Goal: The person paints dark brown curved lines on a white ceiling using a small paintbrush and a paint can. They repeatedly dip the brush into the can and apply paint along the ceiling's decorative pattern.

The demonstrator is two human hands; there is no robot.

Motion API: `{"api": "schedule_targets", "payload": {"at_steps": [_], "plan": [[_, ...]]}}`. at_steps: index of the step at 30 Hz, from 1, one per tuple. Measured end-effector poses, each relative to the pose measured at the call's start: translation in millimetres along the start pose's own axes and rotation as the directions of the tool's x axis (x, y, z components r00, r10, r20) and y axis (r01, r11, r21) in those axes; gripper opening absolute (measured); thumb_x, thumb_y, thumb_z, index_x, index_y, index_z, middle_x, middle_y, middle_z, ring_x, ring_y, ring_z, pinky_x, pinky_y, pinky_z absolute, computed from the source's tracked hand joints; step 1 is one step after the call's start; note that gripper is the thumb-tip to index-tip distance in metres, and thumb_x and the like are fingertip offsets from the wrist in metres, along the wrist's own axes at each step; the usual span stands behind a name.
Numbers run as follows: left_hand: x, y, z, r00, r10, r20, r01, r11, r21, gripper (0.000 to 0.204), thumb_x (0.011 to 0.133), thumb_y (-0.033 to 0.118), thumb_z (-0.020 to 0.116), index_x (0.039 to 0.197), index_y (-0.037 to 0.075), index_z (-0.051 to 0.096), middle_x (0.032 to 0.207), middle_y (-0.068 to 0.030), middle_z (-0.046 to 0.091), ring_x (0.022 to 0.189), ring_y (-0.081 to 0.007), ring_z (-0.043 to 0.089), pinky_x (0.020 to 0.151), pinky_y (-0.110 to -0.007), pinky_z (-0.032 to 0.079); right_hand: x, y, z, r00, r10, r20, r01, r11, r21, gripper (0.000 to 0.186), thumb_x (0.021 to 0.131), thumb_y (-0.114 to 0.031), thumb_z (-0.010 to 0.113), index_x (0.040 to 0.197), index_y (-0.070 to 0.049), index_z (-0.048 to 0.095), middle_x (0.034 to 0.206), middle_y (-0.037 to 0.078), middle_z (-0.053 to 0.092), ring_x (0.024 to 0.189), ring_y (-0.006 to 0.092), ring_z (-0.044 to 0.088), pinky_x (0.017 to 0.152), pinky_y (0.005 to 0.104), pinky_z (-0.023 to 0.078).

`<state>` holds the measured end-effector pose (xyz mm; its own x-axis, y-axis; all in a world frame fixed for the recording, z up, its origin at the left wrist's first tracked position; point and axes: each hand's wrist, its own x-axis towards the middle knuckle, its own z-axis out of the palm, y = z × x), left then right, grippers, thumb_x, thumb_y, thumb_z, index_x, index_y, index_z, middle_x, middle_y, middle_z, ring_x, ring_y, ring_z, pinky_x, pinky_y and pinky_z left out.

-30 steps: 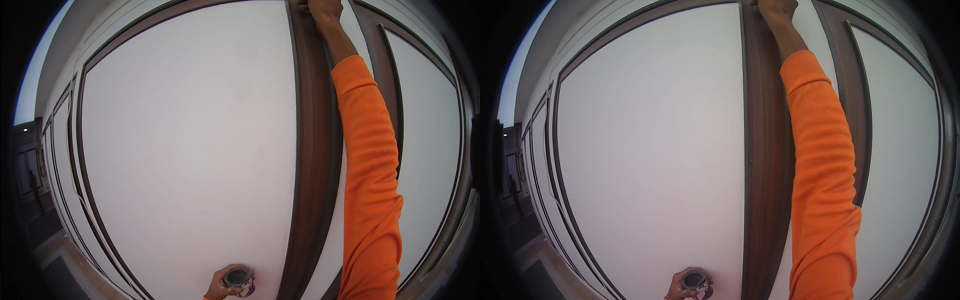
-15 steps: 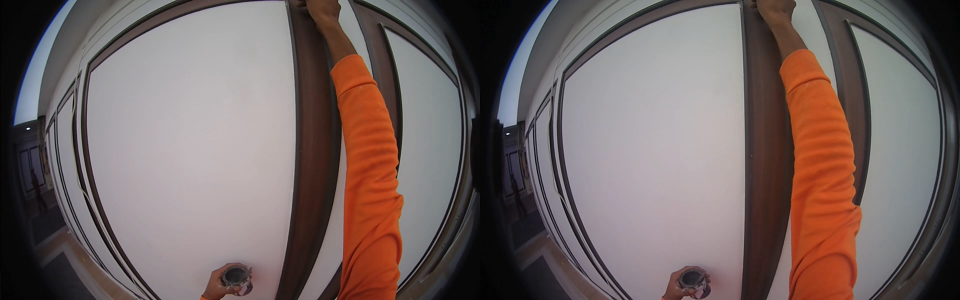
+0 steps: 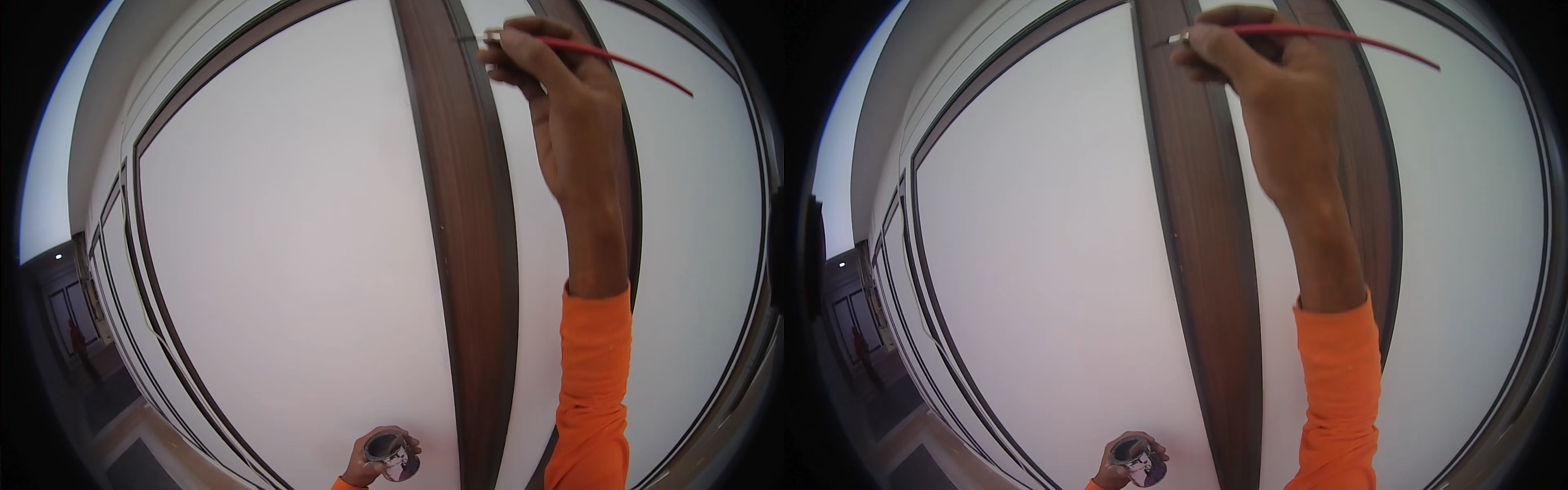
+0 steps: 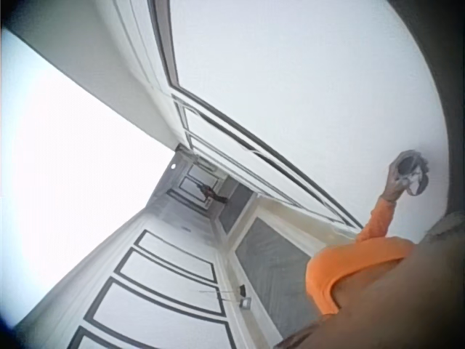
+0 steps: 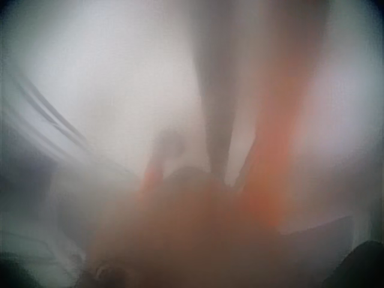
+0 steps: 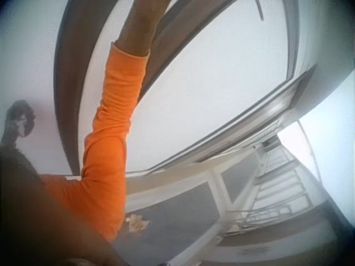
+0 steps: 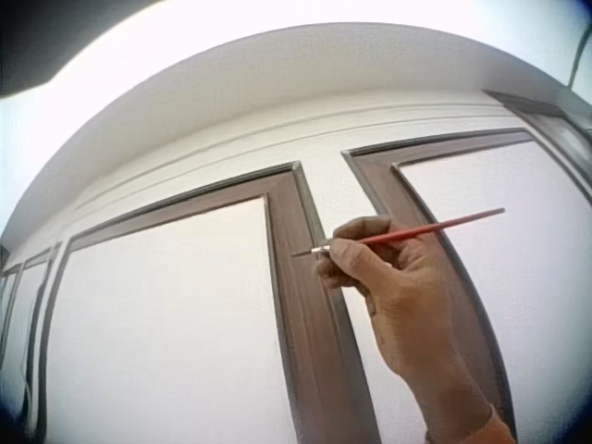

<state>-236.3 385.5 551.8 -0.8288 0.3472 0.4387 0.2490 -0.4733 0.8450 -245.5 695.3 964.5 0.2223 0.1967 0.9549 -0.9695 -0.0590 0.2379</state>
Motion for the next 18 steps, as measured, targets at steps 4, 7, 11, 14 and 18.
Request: {"api": "schedule_targets", "payload": {"at_steps": [4, 7, 11, 14, 18], "plan": [[1, -8, -8, 0.999, -0.021, 0.039, 0.019, 0.998, 0.062, 0.087, 0.072, 0.042, 0.092, 0.132, -0.008, 0.055, 0.121, -0.024, 0.069, 0.114, -0.0418, 0.068, 0.104, -0.054, 0.054, -123, -45, -12, 0.935, 0.349, -0.061, -0.327, 0.916, 0.231, 0.013, 0.096, -0.002, 0.066, 0.107, 0.003, 0.064, 0.103, 0.017, 0.073, 0.089, 0.0218, 0.074, 0.085, 0.0334, 0.062], [10, -4, 3, 0.995, -0.067, 0.069, 0.061, 0.995, 0.078, 0.087, 0.071, 0.041, 0.092, 0.132, -0.008, 0.055, 0.123, -0.0239, 0.068, 0.115, -0.0408, 0.068, 0.104, -0.054, 0.053, -201, -85, -34, 0.827, 0.546, -0.134, -0.484, 0.813, 0.323, 0.008, 0.096, 0.002, 0.064, 0.103, 0.004, 0.063, 0.102, 0.02, 0.07, 0.089, 0.0244, 0.074, 0.082, 0.0377, 0.064], [-3, 4, 10, 0.988, -0.149, 0.05, 0.146, 0.987, 0.065, 0.087, 0.07, 0.039, 0.093, 0.133, -0.007, 0.055, 0.124, -0.0238, 0.067, 0.117, -0.0394, 0.067, 0.106, -0.053, 0.052, -257, -112, -24, 0.661, 0.72, -0.21, -0.682, 0.694, 0.23, 0.014, 0.092, -0.003, 0.071, 0.1, 0.007, 0.064, 0.097, 0.019, 0.068, 0.083, 0.0236, 0.074, 0.077, 0.0365, 0.065], [3, 16, 19, 0.992, -0.107, 0.07, 0.1, 0.99, 0.099, 0.086, 0.07, 0.037, 0.093, 0.134, -0.006, 0.055, 0.126, -0.0236, 0.066, 0.119, -0.0376, 0.066, 0.107, -0.052, 0.05, -264, -114, -23, 0.655, 0.733, -0.183, -0.711, 0.68, 0.178, 0.011, 0.091, 0.002, 0.071, 0.1, 0.006, 0.067, 0.099, 0.019, 0.07, 0.086, 0.0231, 0.074, 0.076, 0.034, 0.063], [-1, 42, 18, 0.989, -0.125, 0.084, 0.118, 0.99, 0.078, 0.084, 0.066, 0.028, 0.095, 0.133, -0.004, 0.056, 0.124, -0.0213, 0.067, 0.118, -0.0333, 0.066, 0.109, -0.047, 0.048, -250, -117, 21, 0.483, 0.872, -0.079, -0.862, 0.49, 0.13, 0.012, 0.088, 0.006, 0.074, 0.099, 0.004, 0.07, 0.097, 0.016, 0.072, 0.084, 0.0182, 0.073, 0.073, 0.0285, 0.059]]}}
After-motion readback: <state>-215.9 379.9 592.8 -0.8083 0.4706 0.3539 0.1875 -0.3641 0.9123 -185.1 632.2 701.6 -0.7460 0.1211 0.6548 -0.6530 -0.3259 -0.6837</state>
